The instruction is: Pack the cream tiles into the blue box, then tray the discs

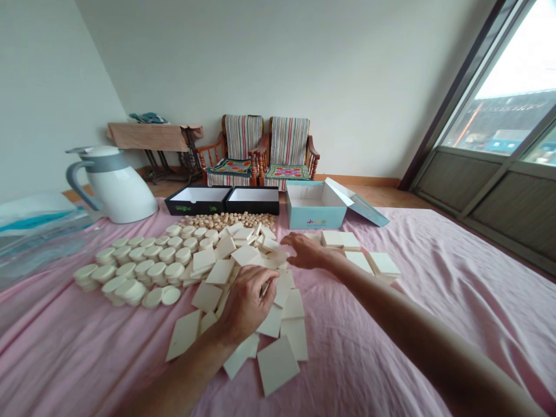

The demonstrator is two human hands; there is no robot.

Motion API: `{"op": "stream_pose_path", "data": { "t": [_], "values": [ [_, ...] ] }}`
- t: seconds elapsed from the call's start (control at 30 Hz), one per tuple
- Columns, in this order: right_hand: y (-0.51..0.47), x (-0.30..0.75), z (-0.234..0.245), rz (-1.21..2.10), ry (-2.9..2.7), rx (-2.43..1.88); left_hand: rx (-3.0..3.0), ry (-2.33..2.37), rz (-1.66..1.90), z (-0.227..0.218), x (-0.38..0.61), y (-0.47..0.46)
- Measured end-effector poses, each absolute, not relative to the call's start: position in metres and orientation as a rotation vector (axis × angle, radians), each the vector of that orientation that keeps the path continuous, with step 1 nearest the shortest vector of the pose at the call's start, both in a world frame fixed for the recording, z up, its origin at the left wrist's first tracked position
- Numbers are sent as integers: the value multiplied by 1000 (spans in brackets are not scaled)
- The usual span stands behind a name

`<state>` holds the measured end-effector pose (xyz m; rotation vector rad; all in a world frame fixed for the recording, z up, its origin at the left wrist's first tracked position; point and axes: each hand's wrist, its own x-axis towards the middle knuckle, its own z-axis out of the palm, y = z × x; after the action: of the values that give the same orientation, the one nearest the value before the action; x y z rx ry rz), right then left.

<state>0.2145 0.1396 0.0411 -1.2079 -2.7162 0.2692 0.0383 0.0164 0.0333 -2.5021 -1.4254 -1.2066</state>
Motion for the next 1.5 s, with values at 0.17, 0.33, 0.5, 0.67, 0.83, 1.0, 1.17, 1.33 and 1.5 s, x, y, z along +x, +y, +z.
{"op": "stream_pose_path", "data": {
  "t": [0.17, 0.33, 0.5, 0.67, 0.83, 1.0, 1.17, 1.33, 1.5],
  "values": [
    [135, 197, 33, 285, -2718, -1234, -2494, -1419, -1206, 33, 38, 17],
    [108, 205, 49, 65, -2626, -1551, -2508, -1413, -1199, 33, 37, 17],
    [75, 223, 66, -48, -2574, -1836, -2511, -1406, -1207, 35, 38, 16],
    [73, 239, 69, 81, -2778, -1516, -2511, -1424, -1197, 35, 39, 16],
    [73, 240, 55, 158, -2937, -1220, -2515, -1420, -1201, 35, 38, 16],
    [87, 243, 62, 56, -2807, -1312, -2520, -1428, -1207, 35, 39, 16],
    [130, 254, 77, -43, -2657, -1461, -2518, -1412, -1234, 35, 39, 17],
    [151, 263, 66, -4, -2760, -1625, -2516, -1405, -1227, 34, 38, 16],
    [161, 267, 54, 31, -2782, -1638, -2528, -1410, -1235, 34, 38, 16]
  ]
}}
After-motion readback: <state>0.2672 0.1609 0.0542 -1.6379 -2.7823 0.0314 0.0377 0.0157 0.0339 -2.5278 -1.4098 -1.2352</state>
